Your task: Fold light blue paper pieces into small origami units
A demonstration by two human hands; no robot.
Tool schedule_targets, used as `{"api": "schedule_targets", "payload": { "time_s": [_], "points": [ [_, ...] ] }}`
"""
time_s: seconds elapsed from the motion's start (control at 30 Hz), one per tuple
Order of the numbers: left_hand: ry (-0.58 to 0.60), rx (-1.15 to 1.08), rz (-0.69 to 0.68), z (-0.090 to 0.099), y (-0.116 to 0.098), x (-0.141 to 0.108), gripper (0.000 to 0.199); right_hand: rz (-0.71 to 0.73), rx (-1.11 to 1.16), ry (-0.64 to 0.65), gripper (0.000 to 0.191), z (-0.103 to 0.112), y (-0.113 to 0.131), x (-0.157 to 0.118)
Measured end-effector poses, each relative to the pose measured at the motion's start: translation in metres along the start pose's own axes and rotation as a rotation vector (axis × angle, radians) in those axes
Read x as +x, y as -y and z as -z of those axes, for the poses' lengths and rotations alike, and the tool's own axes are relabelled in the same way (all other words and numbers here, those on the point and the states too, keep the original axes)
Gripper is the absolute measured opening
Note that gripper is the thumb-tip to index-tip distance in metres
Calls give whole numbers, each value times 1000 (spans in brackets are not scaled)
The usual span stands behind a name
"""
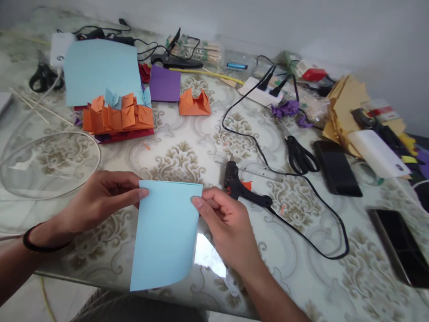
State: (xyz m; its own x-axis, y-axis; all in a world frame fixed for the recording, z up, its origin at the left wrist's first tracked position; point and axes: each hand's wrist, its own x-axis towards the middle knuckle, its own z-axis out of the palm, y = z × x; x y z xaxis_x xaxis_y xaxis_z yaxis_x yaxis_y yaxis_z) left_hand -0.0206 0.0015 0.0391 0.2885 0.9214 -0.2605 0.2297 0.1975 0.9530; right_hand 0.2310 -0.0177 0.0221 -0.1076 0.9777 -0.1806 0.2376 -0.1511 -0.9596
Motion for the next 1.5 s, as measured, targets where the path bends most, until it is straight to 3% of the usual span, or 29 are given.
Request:
{"api": "schedule_targets", "payload": {
  "time_s": [0.1, 0.5, 0.7, 1.5],
  "points": [
    [20, 35, 1, 2, 0, -1, 26, 13, -9, -8, 36, 0, -2, -1],
    [52, 37, 14, 3, -1, -4, 27, -29, 2, 29, 37, -2, 0, -2],
    [81, 10, 35, -2, 0, -2, 25, -39, -110, -22, 50, -3, -1, -1],
    [76, 4, 75, -2, 1, 1, 29, -66, -34, 6, 48, -2, -3, -2]
  ]
}}
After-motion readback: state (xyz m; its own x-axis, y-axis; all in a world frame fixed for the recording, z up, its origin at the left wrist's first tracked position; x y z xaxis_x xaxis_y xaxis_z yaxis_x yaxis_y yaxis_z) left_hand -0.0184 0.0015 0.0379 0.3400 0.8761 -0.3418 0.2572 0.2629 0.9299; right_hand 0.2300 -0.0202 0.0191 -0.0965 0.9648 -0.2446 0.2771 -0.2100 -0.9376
